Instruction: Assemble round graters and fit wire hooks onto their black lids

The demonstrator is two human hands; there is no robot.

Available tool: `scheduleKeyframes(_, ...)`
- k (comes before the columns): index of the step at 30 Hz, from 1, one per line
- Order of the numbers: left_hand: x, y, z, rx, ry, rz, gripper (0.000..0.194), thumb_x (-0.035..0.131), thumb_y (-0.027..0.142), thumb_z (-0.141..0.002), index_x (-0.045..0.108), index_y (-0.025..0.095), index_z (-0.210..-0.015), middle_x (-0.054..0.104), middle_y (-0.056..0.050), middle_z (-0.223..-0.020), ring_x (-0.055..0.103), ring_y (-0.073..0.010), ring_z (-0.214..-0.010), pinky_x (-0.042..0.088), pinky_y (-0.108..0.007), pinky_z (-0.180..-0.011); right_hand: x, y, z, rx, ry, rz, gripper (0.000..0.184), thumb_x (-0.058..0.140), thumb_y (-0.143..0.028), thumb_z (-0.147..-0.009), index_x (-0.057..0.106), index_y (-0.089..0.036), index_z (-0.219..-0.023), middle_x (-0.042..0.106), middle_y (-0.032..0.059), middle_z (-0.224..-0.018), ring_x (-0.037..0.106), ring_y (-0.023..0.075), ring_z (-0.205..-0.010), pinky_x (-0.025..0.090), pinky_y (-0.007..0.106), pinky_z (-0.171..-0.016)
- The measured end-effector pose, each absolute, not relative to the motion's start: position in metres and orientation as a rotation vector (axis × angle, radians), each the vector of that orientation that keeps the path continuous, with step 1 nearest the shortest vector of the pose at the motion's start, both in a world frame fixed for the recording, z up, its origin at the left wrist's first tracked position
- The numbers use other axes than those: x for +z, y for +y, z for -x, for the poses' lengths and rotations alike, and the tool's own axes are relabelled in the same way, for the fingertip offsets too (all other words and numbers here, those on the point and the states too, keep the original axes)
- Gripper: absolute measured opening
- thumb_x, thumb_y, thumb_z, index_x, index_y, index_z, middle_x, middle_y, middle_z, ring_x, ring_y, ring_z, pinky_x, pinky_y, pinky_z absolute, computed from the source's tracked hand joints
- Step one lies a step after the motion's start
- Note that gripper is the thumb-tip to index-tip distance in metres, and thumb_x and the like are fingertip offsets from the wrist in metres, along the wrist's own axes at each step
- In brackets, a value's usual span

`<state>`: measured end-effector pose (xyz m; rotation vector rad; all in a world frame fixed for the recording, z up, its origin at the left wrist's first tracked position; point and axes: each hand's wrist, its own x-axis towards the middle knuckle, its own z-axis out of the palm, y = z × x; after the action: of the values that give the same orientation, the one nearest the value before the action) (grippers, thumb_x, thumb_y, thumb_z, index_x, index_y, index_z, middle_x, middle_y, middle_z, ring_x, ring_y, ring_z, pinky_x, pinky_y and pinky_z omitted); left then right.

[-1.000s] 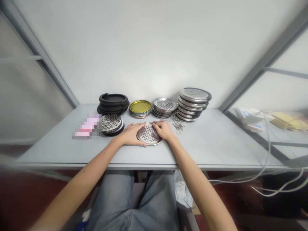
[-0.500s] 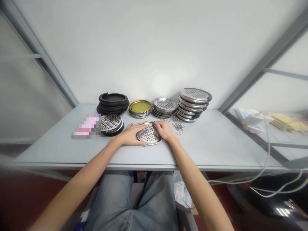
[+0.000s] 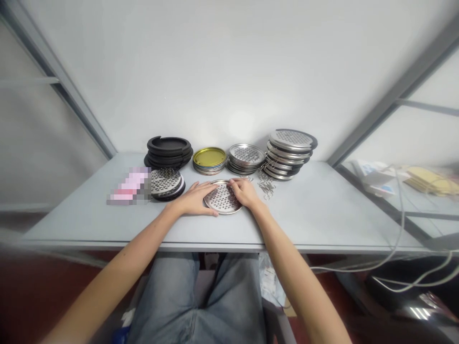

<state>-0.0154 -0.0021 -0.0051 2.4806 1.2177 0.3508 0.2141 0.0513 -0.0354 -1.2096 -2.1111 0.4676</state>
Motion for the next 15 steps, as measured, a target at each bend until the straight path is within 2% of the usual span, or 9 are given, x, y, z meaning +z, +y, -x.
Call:
scheduleKeyframes(6, -0.0057, -0.0015, 0.0155, 0.372, 1.196, -2.482, 0.101, 0.066, 0.071, -0.062, 0.027, 0.028, -0.145, 0.031, -0.005, -0.153, 0.022, -0.0296, -0.142, 0.01, -0.047, -0.116, -0.0382, 0.0545, -0.2136, 0.459, -2.124, 1.212, 0.047, 0.035, -0.039, -0.095, 0.076, -0.018, -0.086, 0.07, 0.0091, -0.11, 0.065, 0.0247, -0.098, 0.046, 0.036, -0.09)
scheduleKeyframes(11, -0.0049, -0.0018, 0.0156, 0.371, 1.202, -2.48, 0.103, 0.066, 0.071, -0.062, 0.026, 0.027, -0.146, 0.031, -0.006, -0.153, 0.023, -0.0296, -0.142, 0.01, -0.048, -0.115, -0.0372, 0.0503, -0.2123, 0.388, -2.108, 1.24, 0.048, 0.034, -0.04, -0.095, 0.076, -0.019, -0.086, 0.07, 0.0096, -0.108, 0.062, 0.0266, -0.103, 0.042, 0.04, -0.095)
scheduleKeyframes(15, -0.0032, -0.0029, 0.0162, 0.353, 1.215, -2.478, 0.101, 0.065, 0.071, -0.064, 0.028, 0.025, -0.146, 0.031, -0.007, -0.152, 0.022, -0.0295, -0.142, 0.012, -0.048, -0.115, -0.0331, 0.0483, -0.2144, 0.504, -2.014, 1.252, 0.052, 0.03, -0.043, -0.096, 0.075, -0.017, -0.092, 0.07, 0.0104, -0.107, 0.062, 0.0252, -0.103, 0.043, 0.039, -0.096)
